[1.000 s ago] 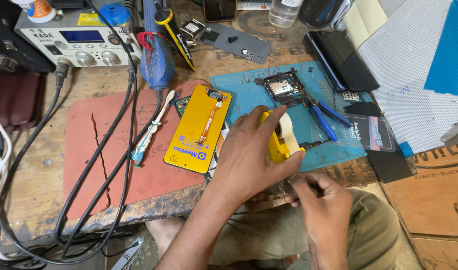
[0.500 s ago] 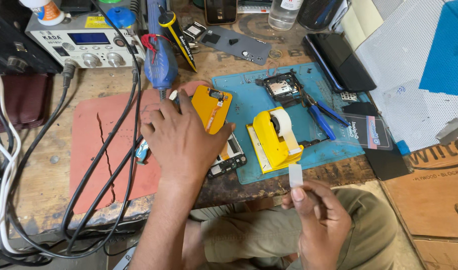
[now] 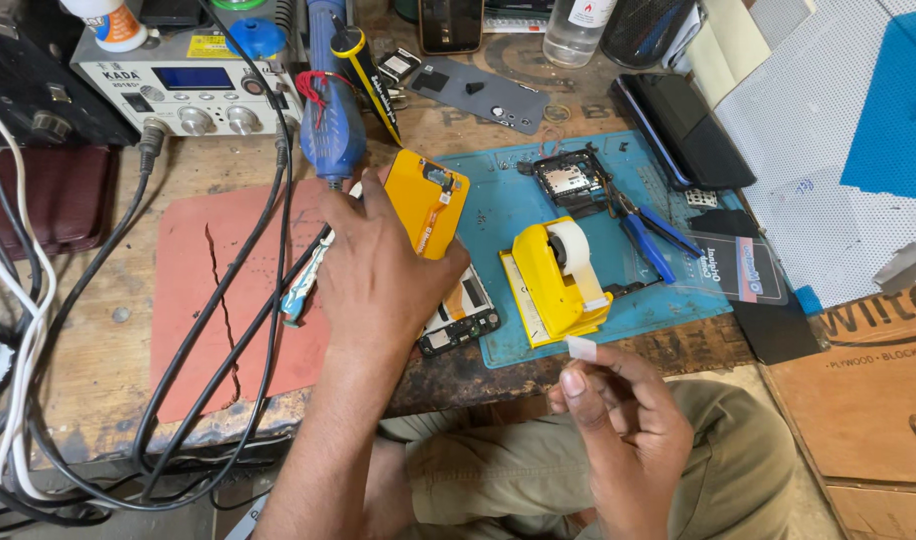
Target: The person applies pieces of white tape to the back of a yellow smartphone back cover and then to the inside of a black phone frame. They tear tape from a dispenser and press it onto specific areas of the components.
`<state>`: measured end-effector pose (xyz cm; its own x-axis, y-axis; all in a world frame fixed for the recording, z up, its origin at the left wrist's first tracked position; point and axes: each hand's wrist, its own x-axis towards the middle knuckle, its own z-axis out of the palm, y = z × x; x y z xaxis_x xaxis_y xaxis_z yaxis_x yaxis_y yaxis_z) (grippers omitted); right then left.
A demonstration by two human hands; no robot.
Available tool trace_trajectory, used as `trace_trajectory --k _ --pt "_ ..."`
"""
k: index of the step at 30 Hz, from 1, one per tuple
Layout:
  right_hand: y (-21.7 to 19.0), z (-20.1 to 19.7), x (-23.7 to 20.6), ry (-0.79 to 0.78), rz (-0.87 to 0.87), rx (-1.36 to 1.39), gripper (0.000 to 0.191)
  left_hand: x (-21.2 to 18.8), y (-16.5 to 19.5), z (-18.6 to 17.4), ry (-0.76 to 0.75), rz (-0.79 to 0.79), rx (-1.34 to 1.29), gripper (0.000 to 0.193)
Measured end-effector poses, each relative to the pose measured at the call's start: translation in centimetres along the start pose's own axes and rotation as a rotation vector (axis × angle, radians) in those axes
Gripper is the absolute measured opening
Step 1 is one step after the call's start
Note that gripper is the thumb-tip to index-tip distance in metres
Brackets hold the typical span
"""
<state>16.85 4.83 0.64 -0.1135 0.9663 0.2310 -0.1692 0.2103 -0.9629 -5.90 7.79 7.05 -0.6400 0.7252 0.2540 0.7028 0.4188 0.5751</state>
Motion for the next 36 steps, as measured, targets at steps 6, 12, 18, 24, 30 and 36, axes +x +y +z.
trace_trajectory --k 6,12,18,24,30,36 --pt "-4.1 2.4 1.7 0.021 -0.010 0.064 0.050 -6.6 1.1 -3.2 0.116 0.145 -0.273 0.096" --pt "-8.0 4.0 2.1 -0.065 0.044 0.120 0.072 -12.8 1.8 -4.2 0.065 0.124 -0.241 0.107" --pt "-9.2 4.2 2.8 -0.078 0.053 -0.102 0.071 -12.4 0.5 -3.3 -0.132 0.193 -0.923 0.085" --pt "-9.1 3.7 3.0 -0.184 0.049 -0.084 0.069 -11.0 -0.6 -2.8 -0.554 -0.136 -1.341 0.044" --pt "-10.6 3.9 4.4 -0.368 -0.163 -0.315 0.035 -12.0 0.1 -0.6 -0.566 -0.189 -1.417 0.039" --pt "-11.5 4.3 6.0 -0.777 -0.291 -0.604 0.037 -13.6 0.7 1.3 -0.527 -0.172 -1.592 0.045"
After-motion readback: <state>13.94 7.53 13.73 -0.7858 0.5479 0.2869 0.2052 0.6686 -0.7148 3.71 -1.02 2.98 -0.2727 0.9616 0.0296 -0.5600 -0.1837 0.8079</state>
